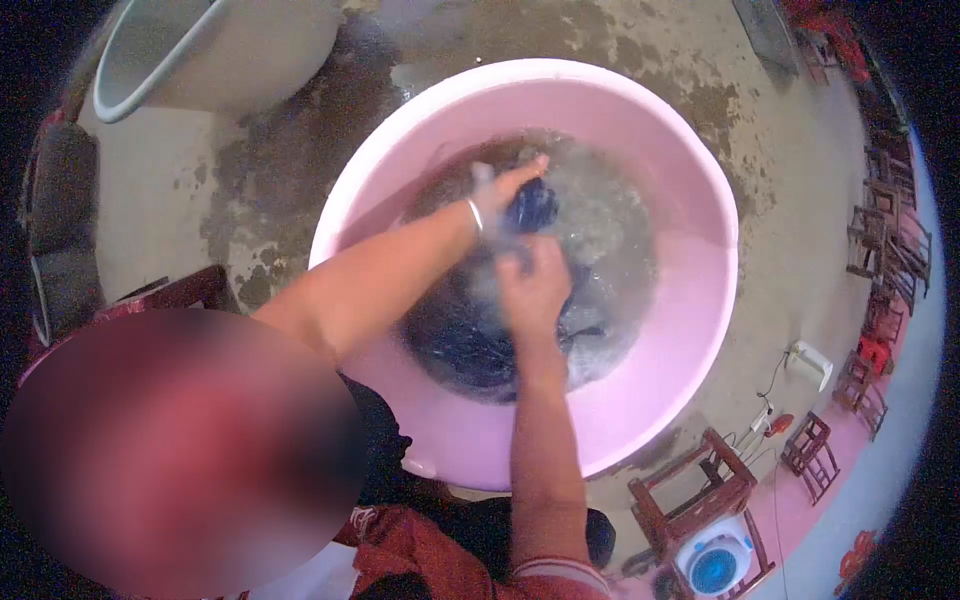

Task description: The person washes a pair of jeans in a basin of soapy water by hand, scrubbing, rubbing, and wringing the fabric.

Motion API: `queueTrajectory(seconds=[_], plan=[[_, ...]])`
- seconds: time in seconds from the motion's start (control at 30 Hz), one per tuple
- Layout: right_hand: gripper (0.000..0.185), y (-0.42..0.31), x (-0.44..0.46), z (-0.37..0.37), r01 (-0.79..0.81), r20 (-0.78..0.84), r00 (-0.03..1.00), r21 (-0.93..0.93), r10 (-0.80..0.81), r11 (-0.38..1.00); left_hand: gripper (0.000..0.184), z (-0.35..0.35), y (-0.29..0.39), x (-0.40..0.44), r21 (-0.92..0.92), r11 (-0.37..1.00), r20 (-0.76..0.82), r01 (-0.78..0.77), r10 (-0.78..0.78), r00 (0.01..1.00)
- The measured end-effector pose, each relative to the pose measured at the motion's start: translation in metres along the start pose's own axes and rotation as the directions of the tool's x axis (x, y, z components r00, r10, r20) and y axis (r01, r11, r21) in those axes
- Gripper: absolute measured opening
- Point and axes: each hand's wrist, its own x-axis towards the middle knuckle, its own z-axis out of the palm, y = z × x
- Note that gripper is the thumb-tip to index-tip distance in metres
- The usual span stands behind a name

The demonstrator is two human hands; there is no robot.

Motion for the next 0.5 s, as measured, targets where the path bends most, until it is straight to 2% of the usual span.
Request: queueTrajectory(seconds=[0.03,0.1,0.13,0.17,0.23,0.27,0.3,0.37,0.43,0.47,0.5], plan=[[0.02,-0.018,0.0,0.005,0.0,0.005,1.0,0.005,0.0,1.0,0.04,-0.013,-0.012,0.029,-0.003,1.0,-0.006,-0.002,0.002,1.0],[0.019,-0.039,-0.005,0.015,-0.1,0.045,0.993,-0.088,0.105,0.991,0.042,-0.036,-0.038,0.076,0.372,0.915,-0.101,-0.155,0.206,0.973],[0.02,-0.033,0.002,0.02,-0.143,-0.051,0.989,-0.173,0.136,0.975,0.035,-0.046,-0.048,0.073,0.161,0.986,0.011,-0.036,0.035,0.999],[0.023,-0.019,0.013,0.022,-0.215,-0.108,0.975,-0.196,0.197,0.957,0.035,-0.031,-0.052,0.05,0.161,0.986,0.002,-0.03,0.03,1.0],[0.032,0.023,0.04,0.02,-0.368,-0.176,0.926,-0.215,0.335,0.905,0.026,0.024,-0.049,-0.015,-0.09,0.989,-0.084,-0.12,0.113,0.99],[0.036,0.048,0.049,0.013,-0.448,-0.195,0.89,-0.215,0.411,0.868,0.026,0.016,-0.06,0.002,0.339,0.935,-0.082,-0.108,0.144,0.986],[0.04,0.071,0.056,0.004,-0.475,-0.146,0.88,-0.261,0.452,0.841,0.028,0.023,-0.066,0.008,0.355,0.931,-0.171,-0.087,0.156,0.973],[0.044,0.115,0.06,-0.01,-0.495,-0.106,0.867,-0.303,0.487,0.814,0.033,0.03,-0.054,0.027,0.511,0.856,-0.217,-0.077,0.215,0.952],[0.044,0.156,0.06,-0.026,-0.484,-0.041,0.842,-0.498,0.538,0.72,0.04,0.045,-0.014,-0.007,0.279,0.953,0.015,-0.114,0.114,0.993],[0.044,0.168,0.052,-0.04,-0.496,-0.041,0.831,-0.505,0.555,0.706,0.054,0.063,0.021,-0.053,0.456,0.889,0.011,-0.052,0.053,0.999],[0.045,0.173,0.051,-0.053,-0.6,0.002,0.744,-0.44,0.669,0.668,0.054,0.052,0.012,-0.054,0.456,0.889,0.009,-0.042,0.042,0.999]])
